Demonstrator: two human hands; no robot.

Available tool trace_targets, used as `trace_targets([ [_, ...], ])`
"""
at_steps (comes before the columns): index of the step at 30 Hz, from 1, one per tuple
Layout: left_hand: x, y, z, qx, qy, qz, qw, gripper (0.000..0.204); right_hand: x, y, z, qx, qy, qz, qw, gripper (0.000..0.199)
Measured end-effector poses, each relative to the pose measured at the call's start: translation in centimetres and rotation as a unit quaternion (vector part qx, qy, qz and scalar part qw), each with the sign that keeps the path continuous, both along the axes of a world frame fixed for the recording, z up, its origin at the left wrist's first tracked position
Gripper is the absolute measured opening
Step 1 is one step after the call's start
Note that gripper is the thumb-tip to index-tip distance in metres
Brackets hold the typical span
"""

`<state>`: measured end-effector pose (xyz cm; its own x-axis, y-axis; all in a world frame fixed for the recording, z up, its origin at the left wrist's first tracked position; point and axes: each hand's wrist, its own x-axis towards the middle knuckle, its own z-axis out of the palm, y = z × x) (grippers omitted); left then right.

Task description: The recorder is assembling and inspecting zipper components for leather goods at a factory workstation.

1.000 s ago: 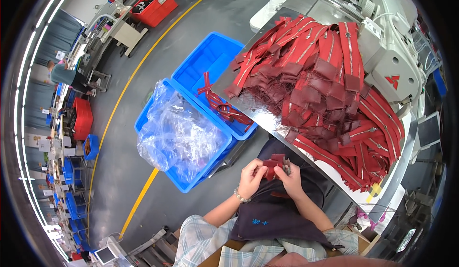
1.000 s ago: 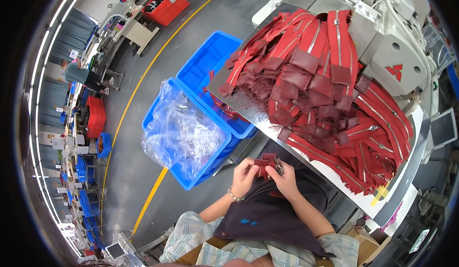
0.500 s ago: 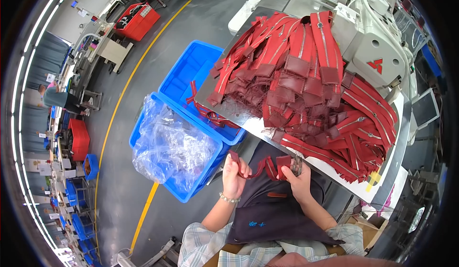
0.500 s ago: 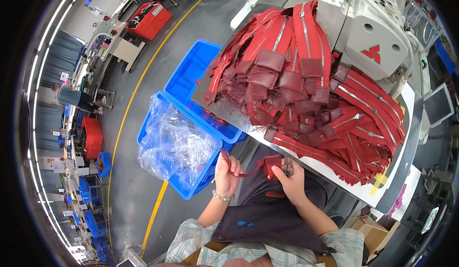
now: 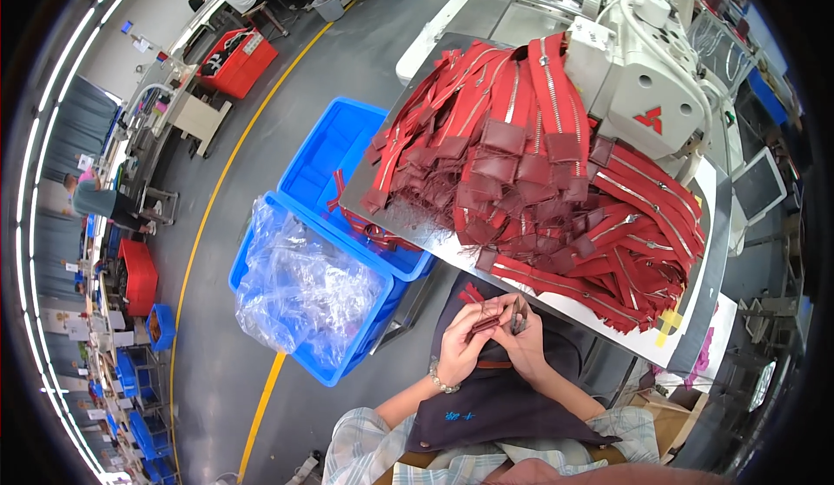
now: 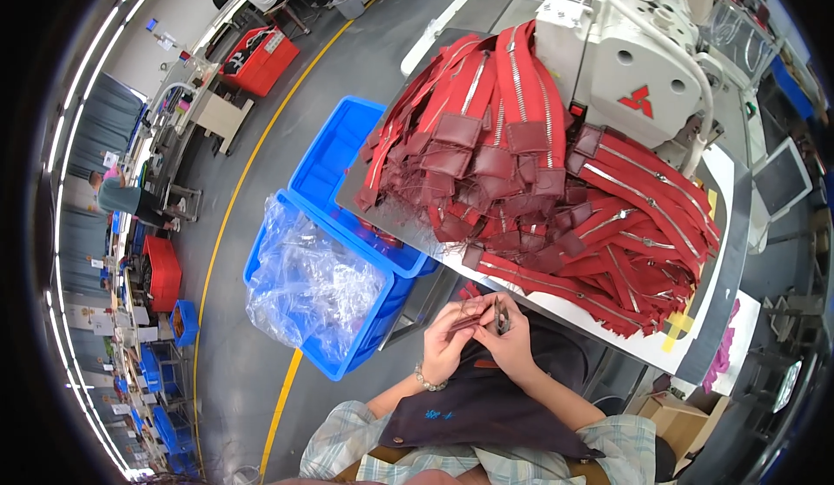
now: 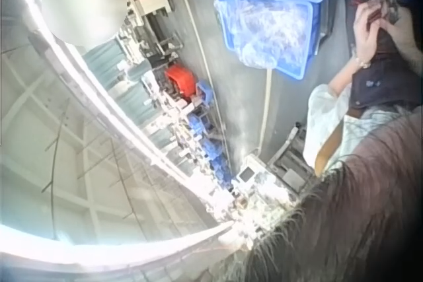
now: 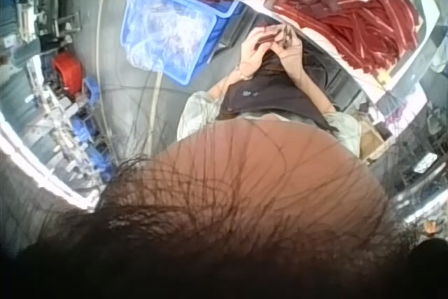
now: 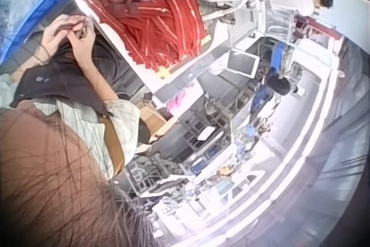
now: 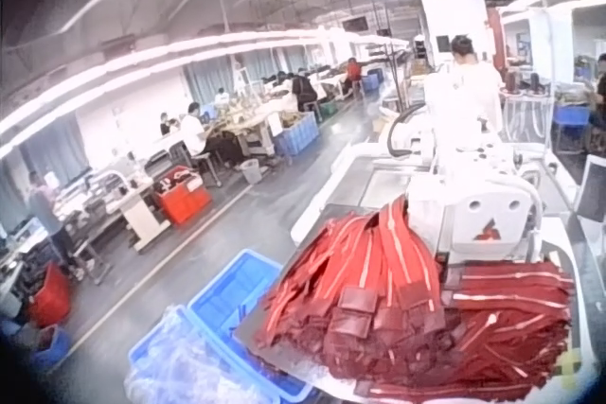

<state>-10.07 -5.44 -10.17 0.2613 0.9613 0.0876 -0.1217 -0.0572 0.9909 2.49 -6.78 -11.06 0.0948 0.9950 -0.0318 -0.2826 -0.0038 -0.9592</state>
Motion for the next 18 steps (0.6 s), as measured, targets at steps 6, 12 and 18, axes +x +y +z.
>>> trace_targets([
  [6,-0.4,1.1,2.4,0.111,0.154,-0.024,0.982,0.02,0.6,0.2,1.5,-0.038,0.14,0.042,0.989,0.038],
  [12,-1.2,3.6,6.2,0.216,0.075,-0.094,0.969,0.017,3.5,-1.4,-0.9,-0.085,0.2,0.239,0.947,0.049],
  [18,-2.0,5.3,6.9,0.291,0.127,-0.123,0.94,0.023,6.9,-3.5,-1.2,-0.175,0.217,0.438,0.855,0.061],
])
